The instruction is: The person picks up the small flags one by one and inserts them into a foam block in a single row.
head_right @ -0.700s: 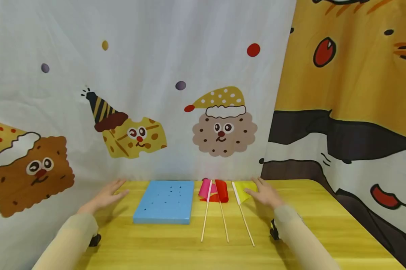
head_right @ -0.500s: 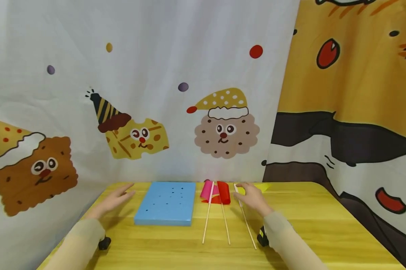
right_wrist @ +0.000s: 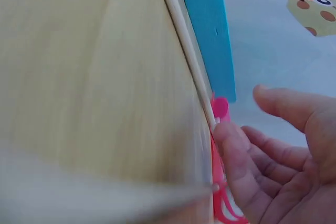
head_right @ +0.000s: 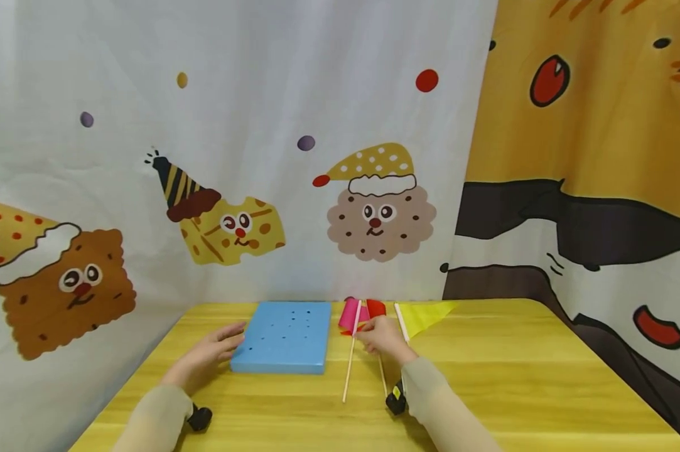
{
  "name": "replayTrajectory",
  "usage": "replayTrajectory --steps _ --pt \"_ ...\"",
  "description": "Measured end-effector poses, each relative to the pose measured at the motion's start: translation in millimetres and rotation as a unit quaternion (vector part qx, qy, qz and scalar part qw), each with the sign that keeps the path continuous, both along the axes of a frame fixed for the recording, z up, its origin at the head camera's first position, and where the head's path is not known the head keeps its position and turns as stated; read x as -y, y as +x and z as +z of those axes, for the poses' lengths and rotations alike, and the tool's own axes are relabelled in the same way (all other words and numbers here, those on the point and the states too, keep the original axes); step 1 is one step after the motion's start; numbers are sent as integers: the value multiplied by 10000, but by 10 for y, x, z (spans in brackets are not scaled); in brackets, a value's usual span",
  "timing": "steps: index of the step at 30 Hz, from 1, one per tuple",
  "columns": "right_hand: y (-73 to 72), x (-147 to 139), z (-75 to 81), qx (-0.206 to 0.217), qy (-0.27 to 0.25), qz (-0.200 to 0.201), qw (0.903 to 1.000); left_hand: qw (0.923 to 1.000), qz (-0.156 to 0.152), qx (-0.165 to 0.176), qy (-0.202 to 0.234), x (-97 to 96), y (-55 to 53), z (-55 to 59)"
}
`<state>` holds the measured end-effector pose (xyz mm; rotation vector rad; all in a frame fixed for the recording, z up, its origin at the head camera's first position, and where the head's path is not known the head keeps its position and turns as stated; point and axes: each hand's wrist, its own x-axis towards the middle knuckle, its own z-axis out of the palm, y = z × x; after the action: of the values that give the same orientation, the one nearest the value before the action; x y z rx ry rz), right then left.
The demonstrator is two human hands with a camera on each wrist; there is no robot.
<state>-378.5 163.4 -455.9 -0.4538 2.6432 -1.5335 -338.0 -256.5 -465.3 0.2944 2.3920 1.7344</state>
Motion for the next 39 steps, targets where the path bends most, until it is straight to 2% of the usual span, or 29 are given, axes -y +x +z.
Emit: replayTrajectory --steps 2,5,9,12,20,25,29,34,39 --pt "-10 53 -8 242 5 13 9997 9999 87 40 132 -23 14 -15" --pt "-26 125 -20 331 271 -76 9991 9996 85 40 250 -49 18 -30" --pt "-38 204 -32 307 723 -317 9964 9996 -98 -74 240 -65 1 -49" --pt "-32 235 -37 337 878 -444 9946 9995 -240 -134 142 -66 -12 -68" --pt "-9 260 -78 373 891 -468 9942 9992 -333 31 207 -43 -67 -172" --pt "32 294 -148 212 1240 -405 9912 9987 -309 215 331 -11 -38 -216" --pt "56 307 -152 120 1355 -423 9898 9989 -271 218 329 1 -37 -222" --pt "53 338 -129 170 1344 -364 9901 9992 -196 188 278 25 -28 -180" --pt "45 354 -147 233 1279 -471 9904 9995 -148 200 206 35 -16 -150"
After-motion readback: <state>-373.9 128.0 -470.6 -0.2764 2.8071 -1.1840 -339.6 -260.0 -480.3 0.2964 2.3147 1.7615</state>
